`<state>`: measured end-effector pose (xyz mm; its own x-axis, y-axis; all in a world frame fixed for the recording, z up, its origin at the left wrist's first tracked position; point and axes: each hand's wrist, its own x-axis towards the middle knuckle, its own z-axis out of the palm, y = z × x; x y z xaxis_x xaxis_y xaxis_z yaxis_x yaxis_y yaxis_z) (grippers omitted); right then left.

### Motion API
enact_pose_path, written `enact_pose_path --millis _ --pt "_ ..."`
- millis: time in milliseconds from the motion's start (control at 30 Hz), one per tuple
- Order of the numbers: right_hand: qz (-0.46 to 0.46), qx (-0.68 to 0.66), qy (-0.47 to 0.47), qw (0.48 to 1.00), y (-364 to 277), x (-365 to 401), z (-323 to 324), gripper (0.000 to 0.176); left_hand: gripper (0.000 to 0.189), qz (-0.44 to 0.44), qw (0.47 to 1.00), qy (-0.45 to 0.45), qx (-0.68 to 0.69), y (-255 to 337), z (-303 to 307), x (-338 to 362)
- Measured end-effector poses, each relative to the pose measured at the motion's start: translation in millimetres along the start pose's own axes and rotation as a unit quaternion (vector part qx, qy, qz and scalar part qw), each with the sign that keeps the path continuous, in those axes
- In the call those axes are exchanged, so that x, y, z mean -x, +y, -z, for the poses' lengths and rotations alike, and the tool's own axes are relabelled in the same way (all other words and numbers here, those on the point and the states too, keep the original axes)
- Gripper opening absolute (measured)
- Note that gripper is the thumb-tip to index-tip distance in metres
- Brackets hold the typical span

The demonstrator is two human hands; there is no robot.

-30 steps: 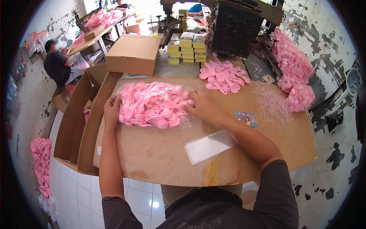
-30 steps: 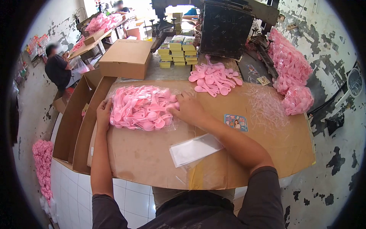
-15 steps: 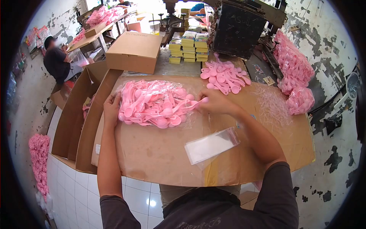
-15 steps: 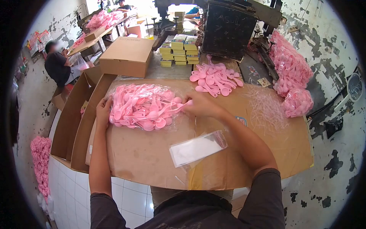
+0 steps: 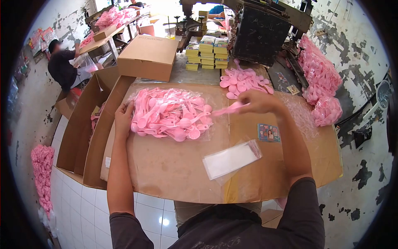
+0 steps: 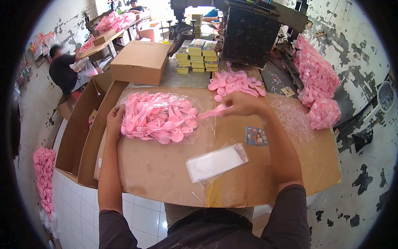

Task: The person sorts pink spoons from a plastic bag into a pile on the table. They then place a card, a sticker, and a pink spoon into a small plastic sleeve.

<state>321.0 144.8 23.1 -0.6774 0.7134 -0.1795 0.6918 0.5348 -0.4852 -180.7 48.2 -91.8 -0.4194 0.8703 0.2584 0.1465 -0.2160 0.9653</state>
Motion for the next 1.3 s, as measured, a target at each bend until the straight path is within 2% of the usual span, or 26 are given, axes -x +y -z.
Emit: enact_pose_path --millis 33,133,167,267,333,433,500,600,800,900,1000,1100,1200,1267,1300 --pt "-0.044 0.0 0.021 0.999 8.4 5.9 12.3 0.036 0.028 0.006 1.0 0.002 -0.002 1.1 -0.2 -0.3" --pt "-0.007 0.062 0.299 0.952 35.2 1.8 12.8 0.036 0.028 0.018 1.0 0.004 -0.003 1.0 -1.6 0.7" --pt "0.002 0.238 0.439 0.867 34.7 -0.6 -3.3 0.034 0.028 0.016 1.0 0.004 -0.001 0.6 -1.4 0.7" --pt "0.167 0.0 0.347 0.923 -4.4 -14.5 -27.1 0.037 0.029 0.021 1.0 0.011 -0.015 3.1 -1.6 1.1" --pt "0.219 0.052 0.204 0.953 -40.2 -18.2 -54.6 0.039 0.029 0.019 0.999 0.014 -0.021 3.0 -1.0 1.8" --pt "0.214 0.111 0.152 0.958 -71.1 -21.3 -91.1 0.047 0.029 0.006 1.0 0.007 -0.013 -0.4 -0.6 1.4" --pt "0.231 0.126 0.179 0.948 -66.2 -30.7 -104.7 0.047 0.029 0.003 1.0 0.002 -0.003 0.6 0.2 1.8" --pt "0.164 0.019 0.111 0.98 -57.5 -22.4 -97.5 0.045 0.028 0.005 1.0 0.006 -0.007 1.6 -0.4 2.4" --pt "0.062 0.042 0.197 0.978 -59.8 7.9 -89.0 0.033 0.027 0.009 1.0 0.006 -0.017 2.7 -1.8 1.8" --pt "0.039 0.048 0.111 0.992 -34.1 13.2 -61.3 0.03 0.027 0.006 1.0 0.008 -0.016 2.4 -1.2 2.3" --pt "0.009 -0.025 0.087 0.996 0.6 16.2 -18.9 0.027 0.026 0.007 0.999 0.002 -0.038 -11.0 6.9 -3.8" --pt "-0.026 0.055 0.262 0.963 40.0 6.1 5.1 0.026 0.028 -0.001 1.0 0.02 0.001 -7.4 0.0 -0.2" --pt "0.094 0.202 0.442 0.869 33.3 -7.6 -15.8 0.026 0.033 0.003 1.0 0.009 -0.02 -16.3 5.8 -5.0" --pt "0.128 0.005 0.259 0.957 -6.3 -14.8 -37.1 0.031 0.034 0.024 0.999 -0.015 0.038 -8.0 3.6 -1.5" --pt "0.174 0.059 0.234 0.955 -18.4 -21.5 -54.1 0.034 0.034 0.036 0.997 -0.027 0.066 -1.9 1.3 1.8"
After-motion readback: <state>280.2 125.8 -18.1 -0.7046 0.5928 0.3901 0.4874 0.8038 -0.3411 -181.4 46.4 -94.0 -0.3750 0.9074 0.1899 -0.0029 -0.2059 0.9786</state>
